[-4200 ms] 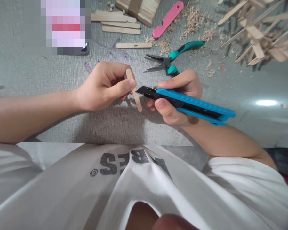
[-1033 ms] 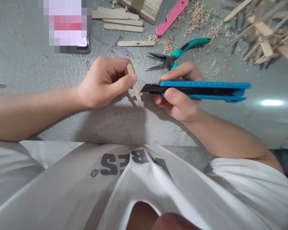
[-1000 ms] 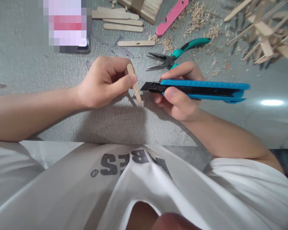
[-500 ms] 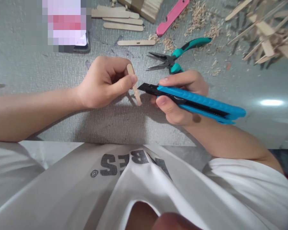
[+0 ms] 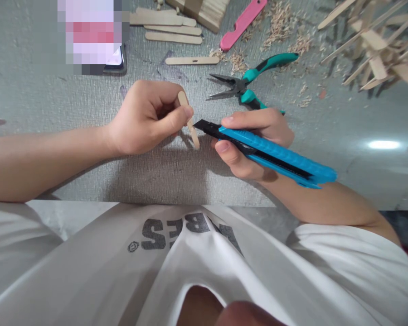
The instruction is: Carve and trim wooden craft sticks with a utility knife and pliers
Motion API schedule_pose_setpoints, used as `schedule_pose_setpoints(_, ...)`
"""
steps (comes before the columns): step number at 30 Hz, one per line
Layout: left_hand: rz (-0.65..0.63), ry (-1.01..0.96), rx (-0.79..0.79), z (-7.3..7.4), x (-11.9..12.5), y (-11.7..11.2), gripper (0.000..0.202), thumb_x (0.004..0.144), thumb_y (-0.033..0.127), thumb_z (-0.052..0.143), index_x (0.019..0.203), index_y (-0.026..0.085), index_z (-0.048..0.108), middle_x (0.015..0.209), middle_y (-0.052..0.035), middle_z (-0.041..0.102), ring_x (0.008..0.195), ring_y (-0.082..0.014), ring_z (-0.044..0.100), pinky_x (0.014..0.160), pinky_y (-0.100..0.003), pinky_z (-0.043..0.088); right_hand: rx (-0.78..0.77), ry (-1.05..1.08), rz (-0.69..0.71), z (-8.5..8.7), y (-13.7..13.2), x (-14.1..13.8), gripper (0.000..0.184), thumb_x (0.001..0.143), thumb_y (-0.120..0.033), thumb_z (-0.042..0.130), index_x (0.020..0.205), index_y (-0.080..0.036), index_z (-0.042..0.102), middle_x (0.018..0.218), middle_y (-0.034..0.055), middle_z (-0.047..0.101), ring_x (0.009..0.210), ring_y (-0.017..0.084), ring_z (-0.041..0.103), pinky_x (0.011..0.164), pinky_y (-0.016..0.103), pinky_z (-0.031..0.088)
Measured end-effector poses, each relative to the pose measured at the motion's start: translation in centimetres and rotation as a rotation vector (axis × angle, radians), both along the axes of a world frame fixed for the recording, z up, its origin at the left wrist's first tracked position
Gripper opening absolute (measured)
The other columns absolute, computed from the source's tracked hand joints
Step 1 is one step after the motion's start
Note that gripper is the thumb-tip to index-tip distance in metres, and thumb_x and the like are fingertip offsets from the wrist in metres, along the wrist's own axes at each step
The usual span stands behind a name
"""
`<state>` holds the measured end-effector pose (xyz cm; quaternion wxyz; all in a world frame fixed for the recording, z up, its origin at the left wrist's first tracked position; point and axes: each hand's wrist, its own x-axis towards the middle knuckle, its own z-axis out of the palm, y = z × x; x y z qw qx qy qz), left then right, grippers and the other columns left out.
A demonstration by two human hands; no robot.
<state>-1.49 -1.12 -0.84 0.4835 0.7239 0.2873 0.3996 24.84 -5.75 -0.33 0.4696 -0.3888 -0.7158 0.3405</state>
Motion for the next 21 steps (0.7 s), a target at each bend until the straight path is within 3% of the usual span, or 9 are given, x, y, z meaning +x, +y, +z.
schedule_pose_setpoints(10, 0.062, 0.036, 0.088, 0.2, 0.4, -0.3, 0.041, 0.114, 0.039, 0.073, 0.077, 0.024, 0.065, 0.059, 0.0055, 0.057, 0.054, -0.0051, 0.041, 0.047, -0.027, 0.031, 0.153, -0.022, 0.084, -0.9, 0.4, 0.0, 0.044, 0.101, -0.039, 0.085, 0.142, -0.052, 0.076, 0.101, -0.0047, 0.087, 0.070, 0.022, 0.079, 0.061, 0.039, 0.066)
schedule_pose_setpoints(14, 0.149, 0.129, 0.024, 1.0, 0.5, -0.8, 0.037, 0.111, 0.028, 0.062, 0.075, 0.021, 0.062, 0.061, 0.0045, 0.060, 0.055, -0.0047, 0.045, 0.052, -0.023, 0.032, 0.256, -0.027, 0.108, -1.3, 0.8, 0.1, 0.044, 0.101, -0.038, 0.083, 0.143, -0.045, 0.074, 0.100, -0.0035, 0.087, 0.066, 0.021, 0.078, 0.057, 0.036, 0.065)
schedule_pose_setpoints(21, 0.142, 0.146, 0.049, 0.9, 0.6, -0.8, 0.036, 0.109, 0.029, 0.062, 0.074, 0.020, 0.061, 0.060, 0.0048, 0.056, 0.055, -0.0045, 0.041, 0.054, -0.023, 0.031, 0.189, -0.119, 0.150, -0.8, 0.5, 0.8, 0.030, 0.101, -0.035, 0.088, 0.129, -0.042, 0.080, 0.094, -0.0020, 0.086, 0.080, 0.026, 0.086, 0.074, 0.043, 0.077)
